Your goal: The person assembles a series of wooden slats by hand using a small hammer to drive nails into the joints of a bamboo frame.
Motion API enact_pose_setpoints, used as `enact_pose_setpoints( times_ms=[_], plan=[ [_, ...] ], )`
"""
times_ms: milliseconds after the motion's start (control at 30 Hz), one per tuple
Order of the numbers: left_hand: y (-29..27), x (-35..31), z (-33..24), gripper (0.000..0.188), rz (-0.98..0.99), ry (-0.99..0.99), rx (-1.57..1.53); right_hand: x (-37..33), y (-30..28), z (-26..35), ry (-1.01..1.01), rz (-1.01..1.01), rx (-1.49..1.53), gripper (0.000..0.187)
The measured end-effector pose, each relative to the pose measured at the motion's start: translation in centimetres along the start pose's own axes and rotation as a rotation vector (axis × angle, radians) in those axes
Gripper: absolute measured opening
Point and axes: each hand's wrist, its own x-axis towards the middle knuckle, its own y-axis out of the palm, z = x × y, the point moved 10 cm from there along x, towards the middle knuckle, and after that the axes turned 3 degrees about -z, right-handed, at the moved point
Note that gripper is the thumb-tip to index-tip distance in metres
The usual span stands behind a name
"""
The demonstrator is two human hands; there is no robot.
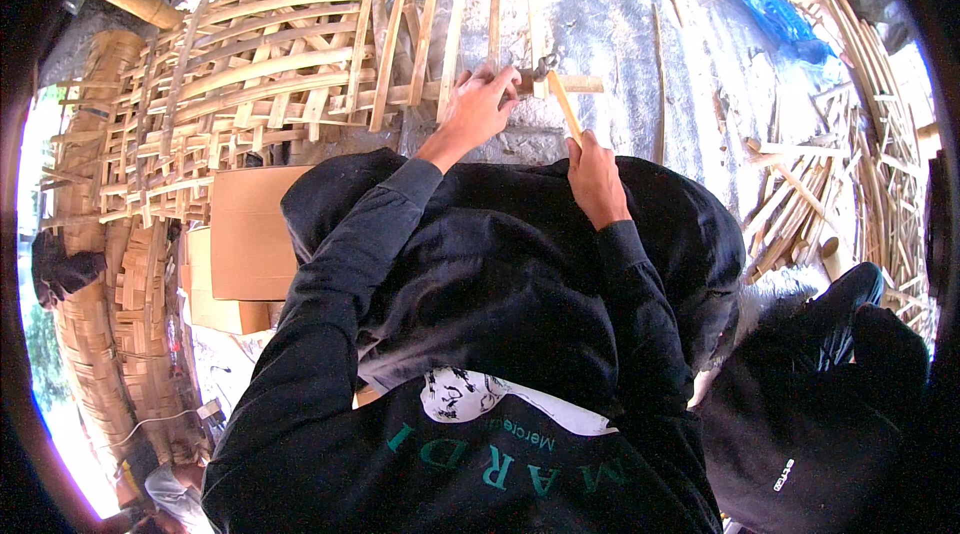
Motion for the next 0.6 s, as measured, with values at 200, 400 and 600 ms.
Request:
enact_pose_setpoints(
  times_ms=[200,400,600],
  plan=[
    [0.3,-0.1,1.2,0.031,0.017,-0.06,-0.114,0.2,0.7,0.0,-0.033,0.035,0.016,0.033],
    [-2.0,-0.1,1.0,0.035,-0.093,-0.143,0.016,-1.0,-0.6,0.6,-0.075,-0.007,0.07,0.034],
    [-1.4,-0.6,0.7,0.033,-0.064,-0.16,0.013,-1.2,-0.7,0.5,-0.013,0.021,0.074,0.033]
  ],
)
